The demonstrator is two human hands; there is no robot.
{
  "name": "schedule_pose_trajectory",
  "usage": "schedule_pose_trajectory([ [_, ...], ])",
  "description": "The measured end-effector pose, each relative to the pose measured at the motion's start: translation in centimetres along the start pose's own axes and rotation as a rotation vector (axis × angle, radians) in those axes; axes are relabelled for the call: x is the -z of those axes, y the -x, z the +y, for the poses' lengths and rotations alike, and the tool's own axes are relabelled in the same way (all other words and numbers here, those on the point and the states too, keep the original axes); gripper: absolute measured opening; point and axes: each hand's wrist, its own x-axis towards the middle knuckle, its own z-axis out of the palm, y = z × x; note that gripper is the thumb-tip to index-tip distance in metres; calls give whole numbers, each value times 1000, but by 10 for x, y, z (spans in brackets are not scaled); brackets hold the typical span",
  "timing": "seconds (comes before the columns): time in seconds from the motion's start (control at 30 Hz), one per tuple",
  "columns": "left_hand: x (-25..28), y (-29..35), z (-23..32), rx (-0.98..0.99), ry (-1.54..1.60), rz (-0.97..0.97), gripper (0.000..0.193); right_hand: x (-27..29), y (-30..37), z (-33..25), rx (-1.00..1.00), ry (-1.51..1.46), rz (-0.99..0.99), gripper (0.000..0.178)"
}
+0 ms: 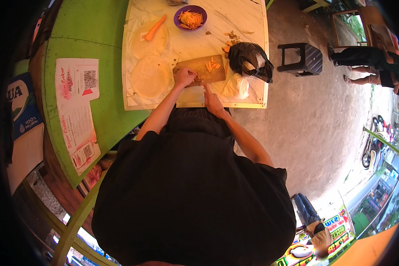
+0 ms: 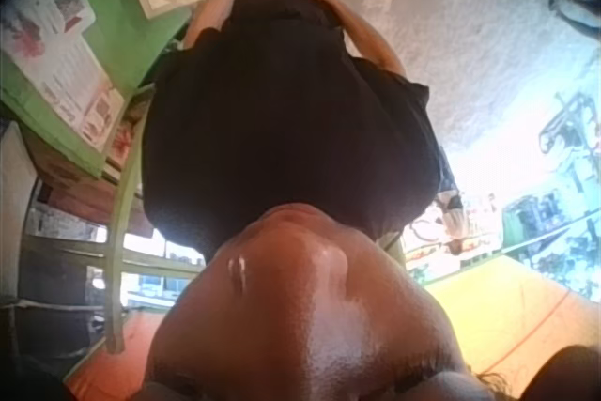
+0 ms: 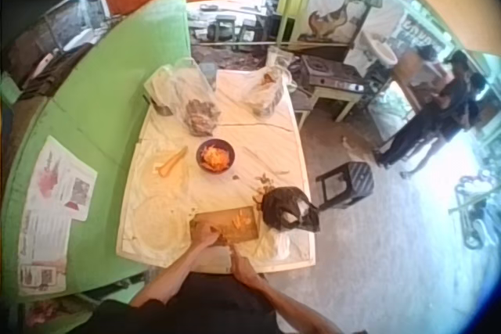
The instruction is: The person slices a carrot into thin strips on a wooden cutting board using a knife. The sliced pieces are placed into a purple bowl on the table. The person continues slicing the carrot throughout the clip.
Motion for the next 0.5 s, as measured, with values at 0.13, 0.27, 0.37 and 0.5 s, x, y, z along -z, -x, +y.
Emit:
schedule_pose_trajectory([
  [0.13, -4, -4, -7, 39, 66, 0, 15, -3, 0, 1, 65, 29, 14, 53],
  [0.27, 4, 3, 5, 65, 34, -10, 15, -1, 0, 4, 0, 29, -27, 53],
  [0.37, 10, 9, 14, 67, -18, -6, 15, -2, 0, 5, -15, 37, -36, 53],
  [0.5, 12, 13, 25, 68, -137, 8, 14, -8, 0, 14, 78, 61, 17, 57],
])
